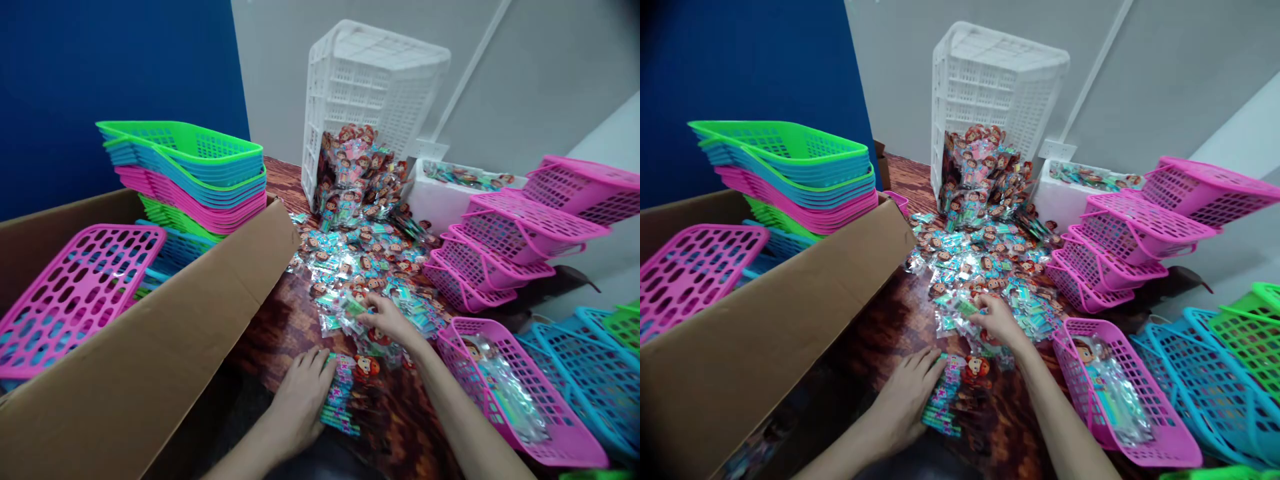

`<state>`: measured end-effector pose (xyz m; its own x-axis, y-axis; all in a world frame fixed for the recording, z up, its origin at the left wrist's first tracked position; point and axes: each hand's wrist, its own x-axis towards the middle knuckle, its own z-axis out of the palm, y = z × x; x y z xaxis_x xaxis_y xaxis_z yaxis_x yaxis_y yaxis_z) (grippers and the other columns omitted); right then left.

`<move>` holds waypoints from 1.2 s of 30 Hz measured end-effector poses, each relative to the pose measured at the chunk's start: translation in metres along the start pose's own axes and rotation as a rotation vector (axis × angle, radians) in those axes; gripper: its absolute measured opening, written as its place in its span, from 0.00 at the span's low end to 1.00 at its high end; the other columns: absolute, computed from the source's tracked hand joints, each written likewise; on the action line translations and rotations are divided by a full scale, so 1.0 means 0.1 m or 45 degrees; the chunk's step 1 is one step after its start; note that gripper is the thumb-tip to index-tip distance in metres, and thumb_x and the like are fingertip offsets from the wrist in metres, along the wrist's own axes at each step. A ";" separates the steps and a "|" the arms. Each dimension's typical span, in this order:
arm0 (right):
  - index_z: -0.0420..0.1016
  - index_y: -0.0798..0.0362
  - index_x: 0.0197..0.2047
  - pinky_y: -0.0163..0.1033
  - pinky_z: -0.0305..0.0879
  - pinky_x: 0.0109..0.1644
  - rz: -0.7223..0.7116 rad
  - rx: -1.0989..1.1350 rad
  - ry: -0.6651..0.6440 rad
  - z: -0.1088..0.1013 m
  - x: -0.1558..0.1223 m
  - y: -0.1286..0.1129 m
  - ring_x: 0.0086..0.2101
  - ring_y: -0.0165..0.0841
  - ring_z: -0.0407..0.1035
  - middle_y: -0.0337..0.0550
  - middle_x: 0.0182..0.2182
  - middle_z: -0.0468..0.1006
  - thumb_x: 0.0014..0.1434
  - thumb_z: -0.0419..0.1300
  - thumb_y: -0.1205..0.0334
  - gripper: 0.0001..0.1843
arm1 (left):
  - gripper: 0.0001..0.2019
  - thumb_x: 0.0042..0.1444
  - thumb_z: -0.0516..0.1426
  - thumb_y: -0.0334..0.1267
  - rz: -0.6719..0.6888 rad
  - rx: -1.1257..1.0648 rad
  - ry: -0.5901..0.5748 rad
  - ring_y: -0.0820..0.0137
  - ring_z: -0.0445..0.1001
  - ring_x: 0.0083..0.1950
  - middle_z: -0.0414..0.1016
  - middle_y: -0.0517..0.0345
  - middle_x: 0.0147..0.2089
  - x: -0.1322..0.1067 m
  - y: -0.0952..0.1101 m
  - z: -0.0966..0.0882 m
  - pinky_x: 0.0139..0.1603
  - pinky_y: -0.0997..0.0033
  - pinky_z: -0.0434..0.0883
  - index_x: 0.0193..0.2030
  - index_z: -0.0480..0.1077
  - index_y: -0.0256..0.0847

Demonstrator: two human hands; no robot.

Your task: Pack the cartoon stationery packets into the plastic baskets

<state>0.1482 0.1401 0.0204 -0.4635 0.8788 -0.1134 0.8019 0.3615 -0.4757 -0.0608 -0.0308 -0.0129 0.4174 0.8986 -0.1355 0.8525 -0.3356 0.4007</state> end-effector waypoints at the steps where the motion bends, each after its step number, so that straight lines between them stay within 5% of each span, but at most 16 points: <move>1: 0.66 0.52 0.34 0.33 0.60 0.34 0.022 0.017 0.017 0.00 0.07 0.01 0.33 0.32 0.69 0.35 0.29 0.73 0.58 0.59 0.58 0.07 | 0.43 0.48 0.58 0.39 0.000 0.001 0.007 0.52 0.48 0.73 0.52 0.48 0.73 0.00 0.00 -0.01 0.72 0.51 0.48 0.72 0.50 0.42; 5: 0.70 0.53 0.35 0.33 0.59 0.34 0.083 -0.037 0.064 0.15 0.40 -0.18 0.33 0.33 0.68 0.36 0.30 0.74 0.57 0.61 0.55 0.10 | 0.40 0.49 0.57 0.39 0.000 0.000 0.044 0.53 0.49 0.72 0.53 0.48 0.73 -0.02 0.02 -0.02 0.72 0.52 0.49 0.71 0.52 0.41; 10: 0.76 0.53 0.35 0.43 0.59 0.47 0.034 -0.277 0.095 0.43 0.55 -0.56 0.47 0.43 0.65 0.49 0.43 0.76 0.51 0.66 0.65 0.06 | 0.43 0.46 0.58 0.37 -0.013 0.004 0.042 0.53 0.48 0.73 0.52 0.48 0.73 -0.01 0.02 0.01 0.72 0.53 0.49 0.71 0.51 0.41; 16: 0.75 0.54 0.44 0.49 0.55 0.56 -0.155 -0.452 0.185 0.48 0.23 -0.73 0.51 0.44 0.63 0.55 0.47 0.73 0.65 0.49 0.72 0.14 | 0.45 0.43 0.59 0.37 -0.009 0.002 0.026 0.52 0.48 0.73 0.51 0.46 0.74 0.00 0.00 0.01 0.72 0.52 0.48 0.71 0.52 0.39; 19: 0.74 0.54 0.46 0.45 0.60 0.52 -0.191 -0.434 0.188 0.45 0.00 -0.66 0.47 0.43 0.65 0.53 0.46 0.73 0.62 0.52 0.71 0.13 | 0.44 0.44 0.59 0.36 -0.004 -0.001 0.037 0.53 0.48 0.73 0.52 0.47 0.73 -0.01 0.02 0.00 0.72 0.53 0.48 0.71 0.52 0.40; 24: 0.61 0.51 0.63 0.46 0.63 0.54 -0.351 -0.198 0.178 0.44 -0.32 -0.47 0.50 0.43 0.67 0.50 0.50 0.74 0.56 0.57 0.73 0.31 | 0.43 0.45 0.59 0.36 0.004 0.009 0.035 0.53 0.48 0.73 0.51 0.47 0.74 -0.03 0.03 -0.03 0.72 0.54 0.47 0.71 0.52 0.40; 30: 0.73 0.50 0.43 0.39 0.64 0.47 -0.216 -0.141 0.013 0.47 -0.48 -0.48 0.43 0.38 0.69 0.45 0.41 0.75 0.63 0.55 0.67 0.07 | 0.42 0.45 0.58 0.36 0.027 0.022 0.043 0.53 0.48 0.72 0.50 0.47 0.73 -0.04 0.03 -0.05 0.72 0.54 0.47 0.69 0.53 0.38; 36: 0.75 0.49 0.48 0.39 0.62 0.51 -0.268 -0.098 0.042 0.48 -0.57 -0.54 0.47 0.37 0.69 0.45 0.43 0.77 0.63 0.54 0.72 0.14 | 0.40 0.42 0.57 0.30 0.014 -0.008 0.111 0.56 0.55 0.68 0.57 0.49 0.68 -0.05 0.06 -0.05 0.70 0.59 0.52 0.66 0.57 0.40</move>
<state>0.1133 0.0551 0.0107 -0.6122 0.7907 0.0102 0.7157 0.5595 -0.4179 -0.0597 -0.0358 -0.0053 0.3976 0.9161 -0.0518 0.8459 -0.3441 0.4075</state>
